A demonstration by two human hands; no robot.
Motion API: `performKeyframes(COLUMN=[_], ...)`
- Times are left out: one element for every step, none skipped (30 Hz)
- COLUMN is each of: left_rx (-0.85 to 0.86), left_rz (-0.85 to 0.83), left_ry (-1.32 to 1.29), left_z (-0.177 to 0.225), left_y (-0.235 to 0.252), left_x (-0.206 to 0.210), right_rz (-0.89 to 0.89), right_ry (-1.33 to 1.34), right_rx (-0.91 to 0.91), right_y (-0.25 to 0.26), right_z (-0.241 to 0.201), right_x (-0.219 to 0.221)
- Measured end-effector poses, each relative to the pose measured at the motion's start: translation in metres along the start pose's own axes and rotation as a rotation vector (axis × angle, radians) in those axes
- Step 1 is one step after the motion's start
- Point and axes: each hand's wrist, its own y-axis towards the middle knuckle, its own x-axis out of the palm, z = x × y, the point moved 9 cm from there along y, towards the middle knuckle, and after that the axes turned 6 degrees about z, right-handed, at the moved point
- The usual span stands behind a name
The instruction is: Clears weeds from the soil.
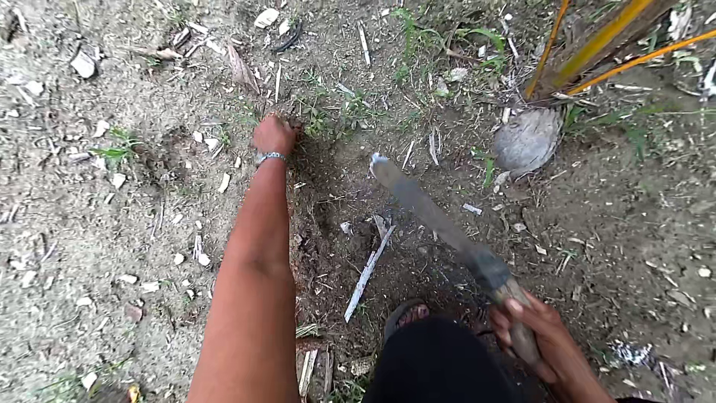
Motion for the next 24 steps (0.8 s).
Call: performKeyframes(left_rx=[0.027,0.055,0.101,0.178,0.277,0.410,0.556,0.686,0.768,0.794,0.756,0.657,0.532,0.417,0.333,0.286,0.265,0.256,0.244,0.225,0.205,0.196,0.212,0.247], left_rz=[0.020,0.029,0.021,-0.007,-0.048,-0.059,-0.041,-0.004,0.028,0.048,0.065,0.072,0.071,0.062,0.040,0.018,-0.010,-0.036,-0.055,-0.072,-0.091,-0.103,-0.100,-0.081], left_ry=[-0.004,-0.018,-0.039,-0.064,-0.071,-0.067,-0.054,-0.057,-0.066,-0.054,-0.011,0.054,0.123,0.162,0.179,0.191,0.219,0.230,0.207,0.158,0.103,0.063,0.040,0.026], left_z=[0.001,0.002,0.009,0.020,0.037,0.055,0.074,0.093,0.113,0.128,0.136,0.137,0.132,0.124,0.117,0.112,0.108,0.104,0.099,0.092,0.083,0.073,0.062,0.049], left_y=[-0.006,-0.015,-0.028,-0.046,-0.067,-0.085,-0.103,-0.119,-0.124,-0.123,-0.116,-0.103,-0.090,-0.080,-0.074,-0.073,-0.074,-0.075,-0.075,-0.075,-0.077,-0.083,-0.092,-0.102], left_x=[0.001,0.003,0.005,0.010,0.014,0.018,0.024,0.030,0.033,0.035,0.037,0.037,0.036,0.036,0.037,0.038,0.039,0.038,0.038,0.039,0.041,0.043,0.045,0.047], right_rz=[0.015,0.009,-0.003,0.005,0.011,0.004,-0.004,-0.012,-0.023,-0.036,-0.052,-0.077,-0.111,-0.142,-0.172,-0.193,-0.197,-0.195,-0.193,-0.187,-0.174,-0.167,-0.171,-0.183], right_ry=[-0.074,-0.145,-0.186,-0.200,-0.196,-0.179,-0.160,-0.140,-0.116,-0.088,-0.056,-0.022,0.011,0.041,0.063,0.066,0.041,-0.025,-0.152,-0.365,-0.641,-0.863,-0.978,-0.995], right_rx=[0.016,0.027,0.049,0.068,0.066,0.055,0.058,0.069,0.082,0.101,0.124,0.143,0.158,0.166,0.167,0.156,0.120,0.049,-0.073,-0.238,-0.405,-0.537,-0.629,-0.658], right_y=[0.017,0.039,0.064,0.087,0.103,0.112,0.114,0.116,0.118,0.118,0.118,0.118,0.117,0.116,0.115,0.114,0.114,0.112,0.109,0.102,0.091,0.078,0.064,0.050], right_z=[-0.010,-0.019,-0.025,-0.026,-0.025,-0.021,-0.011,-0.001,0.007,0.017,0.026,0.032,0.034,0.035,0.033,0.030,0.026,0.019,0.009,-0.003,-0.015,-0.023,-0.029,-0.034], right_x=[0.020,0.045,0.070,0.087,0.097,0.103,0.103,0.100,0.098,0.097,0.098,0.101,0.105,0.107,0.109,0.110,0.111,0.112,0.112,0.111,0.109,0.105,0.099,0.090])
